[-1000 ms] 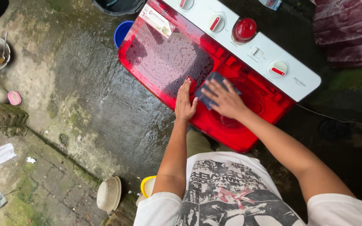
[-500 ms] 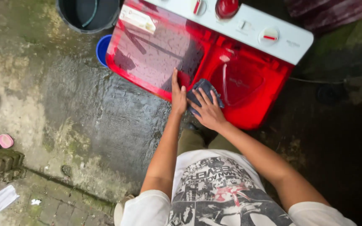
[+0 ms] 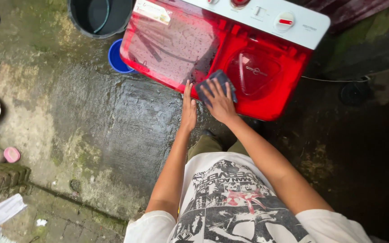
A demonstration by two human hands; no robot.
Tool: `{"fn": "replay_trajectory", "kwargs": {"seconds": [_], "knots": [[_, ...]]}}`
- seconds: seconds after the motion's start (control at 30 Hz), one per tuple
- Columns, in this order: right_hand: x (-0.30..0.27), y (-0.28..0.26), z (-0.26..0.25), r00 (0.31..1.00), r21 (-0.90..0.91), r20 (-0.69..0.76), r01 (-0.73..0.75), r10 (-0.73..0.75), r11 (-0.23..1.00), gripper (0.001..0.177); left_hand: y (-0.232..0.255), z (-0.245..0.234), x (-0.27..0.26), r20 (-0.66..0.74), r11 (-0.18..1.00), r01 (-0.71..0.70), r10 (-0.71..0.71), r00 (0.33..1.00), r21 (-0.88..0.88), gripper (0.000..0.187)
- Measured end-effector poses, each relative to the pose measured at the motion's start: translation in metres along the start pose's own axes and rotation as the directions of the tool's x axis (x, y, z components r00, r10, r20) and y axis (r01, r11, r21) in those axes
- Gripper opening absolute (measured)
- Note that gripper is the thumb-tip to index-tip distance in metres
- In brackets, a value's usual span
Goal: The recorder is cleaning a twin-tub washing machine using a cloth.
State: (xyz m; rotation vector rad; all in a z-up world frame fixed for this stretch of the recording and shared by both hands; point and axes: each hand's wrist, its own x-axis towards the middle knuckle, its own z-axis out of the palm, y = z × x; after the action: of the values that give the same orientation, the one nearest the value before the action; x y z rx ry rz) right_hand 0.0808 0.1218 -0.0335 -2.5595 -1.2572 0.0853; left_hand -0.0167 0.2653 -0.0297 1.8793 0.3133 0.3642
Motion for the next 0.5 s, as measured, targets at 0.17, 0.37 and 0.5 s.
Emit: {"fn": "replay_trajectory", "kwargs": {"seconds": [0.17, 0.37, 0.5], "knots": [[-0.04, 0.068, -0.042, 0.99, -0.146, 0.131, -0.042, 0.061, 0.988, 0.072, 0.021, 0.018, 0.001, 0.028, 0.999, -0.029, 0.03, 0.999, -0.032, 0.075], [-0.052, 0.147, -0.031, 0.899, -0.028, -0.136, -0.423, 0.416, 0.906, 0.06, 0.036, 0.046, 0.005, 0.058, 0.996, -0.085, 0.086, 0.995, -0.024, 0.07], [-0.037, 0.114, -0.029, 0.945, -0.083, -0.089, -0.323, 0.316, 0.943, 0.061, 0.054, 0.069, 0.019, 0.074, 0.996, -0.082, 0.084, 0.994, -0.027, 0.067]]}}
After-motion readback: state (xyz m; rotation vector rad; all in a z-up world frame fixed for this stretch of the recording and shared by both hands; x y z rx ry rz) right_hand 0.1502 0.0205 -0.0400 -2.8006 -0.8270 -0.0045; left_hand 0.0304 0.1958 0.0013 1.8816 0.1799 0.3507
